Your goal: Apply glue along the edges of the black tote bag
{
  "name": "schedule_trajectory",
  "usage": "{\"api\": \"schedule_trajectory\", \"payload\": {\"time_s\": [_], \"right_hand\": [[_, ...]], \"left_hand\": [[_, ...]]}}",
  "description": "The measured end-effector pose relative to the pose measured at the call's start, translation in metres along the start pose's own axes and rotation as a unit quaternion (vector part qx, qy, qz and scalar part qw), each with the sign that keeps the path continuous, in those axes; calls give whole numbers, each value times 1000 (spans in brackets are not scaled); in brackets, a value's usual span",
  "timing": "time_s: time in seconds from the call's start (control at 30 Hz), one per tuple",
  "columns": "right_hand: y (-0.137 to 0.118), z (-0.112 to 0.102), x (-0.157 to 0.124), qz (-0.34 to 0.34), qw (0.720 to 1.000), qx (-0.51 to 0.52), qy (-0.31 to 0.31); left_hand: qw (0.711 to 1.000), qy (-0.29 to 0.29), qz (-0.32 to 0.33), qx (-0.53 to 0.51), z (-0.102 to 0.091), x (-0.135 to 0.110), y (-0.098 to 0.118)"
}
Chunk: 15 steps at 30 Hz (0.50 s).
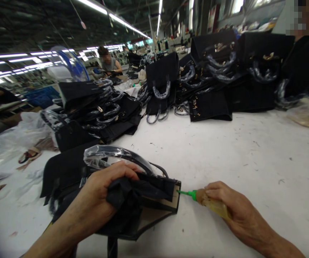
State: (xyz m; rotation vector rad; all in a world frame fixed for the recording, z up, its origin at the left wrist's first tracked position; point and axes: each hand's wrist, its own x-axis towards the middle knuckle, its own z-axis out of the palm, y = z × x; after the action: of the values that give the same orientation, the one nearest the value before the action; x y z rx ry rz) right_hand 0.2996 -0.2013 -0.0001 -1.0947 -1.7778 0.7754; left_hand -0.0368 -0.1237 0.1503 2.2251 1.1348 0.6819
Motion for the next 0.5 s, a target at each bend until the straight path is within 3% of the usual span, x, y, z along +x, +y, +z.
{"api": "schedule_trajectory", "payload": {"time_s": [0.1,0.27,0.4,0.5], "right_hand": [[-3,-1,-1,13,998,23,-64],[7,0,-8,-46,998,-46,15],[9,2,-10,-17,999,-14,-48],[7,2,-10,-34,999,-10,-20]], "left_hand": [[1000,2,2,-5,1,0,0],[1000,-1,-10,0,2,2,0],[1000,5,-5,4,2,0,2],[1000,7,0,9,1,-3,2]]}}
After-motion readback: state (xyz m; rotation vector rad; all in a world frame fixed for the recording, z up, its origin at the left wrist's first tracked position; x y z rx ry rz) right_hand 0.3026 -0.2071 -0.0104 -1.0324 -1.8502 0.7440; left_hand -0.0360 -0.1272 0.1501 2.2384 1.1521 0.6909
